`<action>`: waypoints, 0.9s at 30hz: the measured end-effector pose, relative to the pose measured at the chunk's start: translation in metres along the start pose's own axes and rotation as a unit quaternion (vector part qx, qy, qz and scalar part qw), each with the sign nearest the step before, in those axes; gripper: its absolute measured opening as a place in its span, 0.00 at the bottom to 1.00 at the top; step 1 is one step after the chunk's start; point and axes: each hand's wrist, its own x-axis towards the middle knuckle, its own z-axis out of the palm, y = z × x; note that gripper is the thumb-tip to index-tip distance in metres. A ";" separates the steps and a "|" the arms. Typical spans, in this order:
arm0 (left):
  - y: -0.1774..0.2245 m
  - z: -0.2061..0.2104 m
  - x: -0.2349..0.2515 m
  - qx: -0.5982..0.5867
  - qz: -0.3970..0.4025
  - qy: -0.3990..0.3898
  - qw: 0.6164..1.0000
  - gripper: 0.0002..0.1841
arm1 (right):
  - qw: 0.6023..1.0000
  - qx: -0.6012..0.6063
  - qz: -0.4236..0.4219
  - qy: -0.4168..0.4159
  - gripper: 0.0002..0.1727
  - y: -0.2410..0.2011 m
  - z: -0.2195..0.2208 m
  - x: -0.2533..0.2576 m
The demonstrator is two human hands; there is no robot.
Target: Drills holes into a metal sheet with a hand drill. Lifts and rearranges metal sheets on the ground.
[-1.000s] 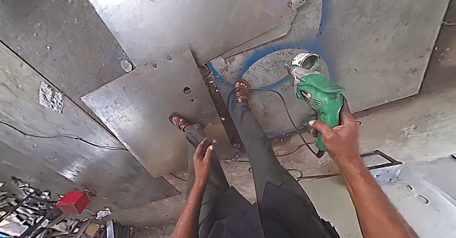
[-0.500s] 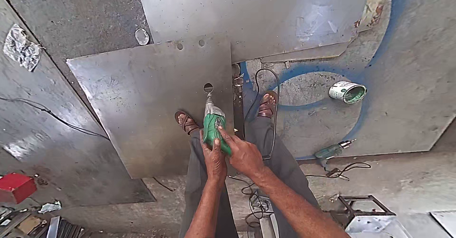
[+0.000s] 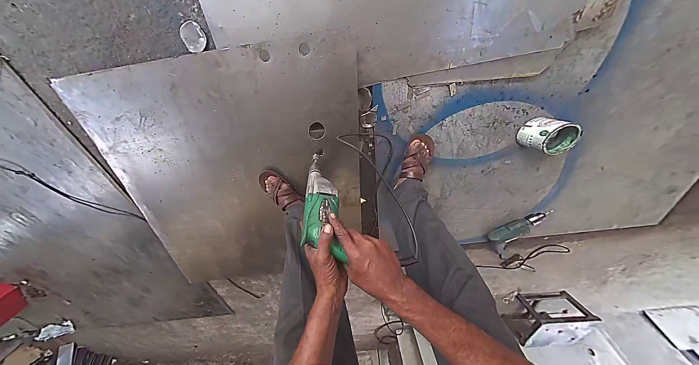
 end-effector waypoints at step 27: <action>-0.010 0.006 0.004 0.006 -0.002 -0.002 1.000 0.39 | 0.999 -0.008 -0.008 -0.037 0.50 0.011 -0.010 0.004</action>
